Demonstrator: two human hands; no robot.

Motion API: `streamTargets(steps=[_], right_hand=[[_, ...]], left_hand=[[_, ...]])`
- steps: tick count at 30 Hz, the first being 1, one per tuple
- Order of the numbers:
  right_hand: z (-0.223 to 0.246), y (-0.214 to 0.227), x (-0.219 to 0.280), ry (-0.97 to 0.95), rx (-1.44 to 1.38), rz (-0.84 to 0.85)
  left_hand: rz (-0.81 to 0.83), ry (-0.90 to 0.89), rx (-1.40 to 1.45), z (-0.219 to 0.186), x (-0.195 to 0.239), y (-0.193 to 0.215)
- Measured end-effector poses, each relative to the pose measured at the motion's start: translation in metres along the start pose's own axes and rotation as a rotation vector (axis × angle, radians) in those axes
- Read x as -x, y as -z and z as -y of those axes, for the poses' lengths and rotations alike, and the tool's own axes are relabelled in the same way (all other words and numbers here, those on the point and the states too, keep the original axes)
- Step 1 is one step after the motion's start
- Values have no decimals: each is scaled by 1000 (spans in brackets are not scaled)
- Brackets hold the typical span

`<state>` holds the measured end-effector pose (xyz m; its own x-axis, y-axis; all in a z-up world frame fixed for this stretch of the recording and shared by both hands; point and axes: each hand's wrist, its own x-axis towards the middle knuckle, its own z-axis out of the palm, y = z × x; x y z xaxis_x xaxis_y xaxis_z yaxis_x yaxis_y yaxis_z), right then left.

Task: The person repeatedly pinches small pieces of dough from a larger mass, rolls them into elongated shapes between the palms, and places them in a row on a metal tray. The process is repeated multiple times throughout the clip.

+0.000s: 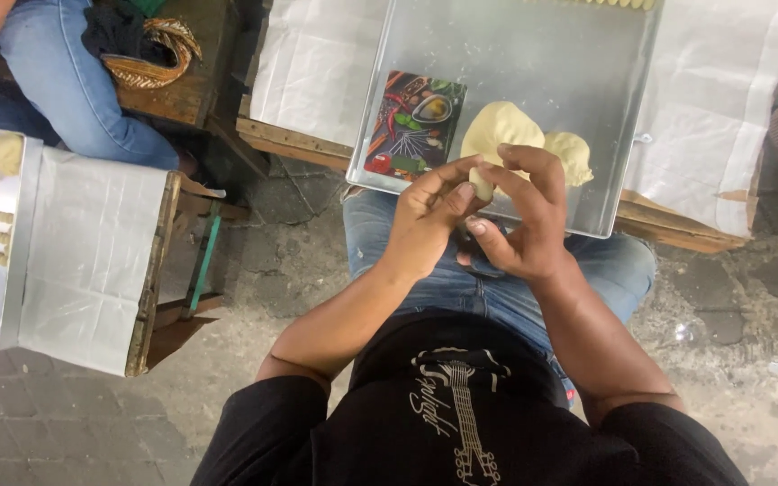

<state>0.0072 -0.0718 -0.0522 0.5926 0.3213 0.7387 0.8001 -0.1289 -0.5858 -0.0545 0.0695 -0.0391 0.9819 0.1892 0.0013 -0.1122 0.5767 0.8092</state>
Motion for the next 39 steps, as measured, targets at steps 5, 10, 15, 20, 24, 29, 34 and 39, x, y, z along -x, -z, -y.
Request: streamTargets(steps=[5, 10, 15, 20, 24, 29, 34, 39], right_hand=[[-4, 2, 9, -12, 16, -4], [-4, 1, 12, -23, -3, 4], [-8, -1, 23, -28, 35, 16], [-13, -7, 37, -67, 96, 89], [-16, -12, 46, -133, 62, 127], [-26, -17, 59, -188, 6, 146], [-30, -11, 64, -240, -8, 138], [-26, -6, 76, -332, -16, 107]], left_hand=[[30, 19, 46, 23, -6, 15], [25, 76, 136, 2, 1, -2], [41, 77, 160, 44, -17, 27], [-55, 91, 139, 56, -16, 29], [-124, 91, 85, 68, -16, 39], [-146, 148, 78, 71, -15, 45], [-133, 173, 57, 81, -18, 53], [-110, 215, -64, 91, -12, 56]])
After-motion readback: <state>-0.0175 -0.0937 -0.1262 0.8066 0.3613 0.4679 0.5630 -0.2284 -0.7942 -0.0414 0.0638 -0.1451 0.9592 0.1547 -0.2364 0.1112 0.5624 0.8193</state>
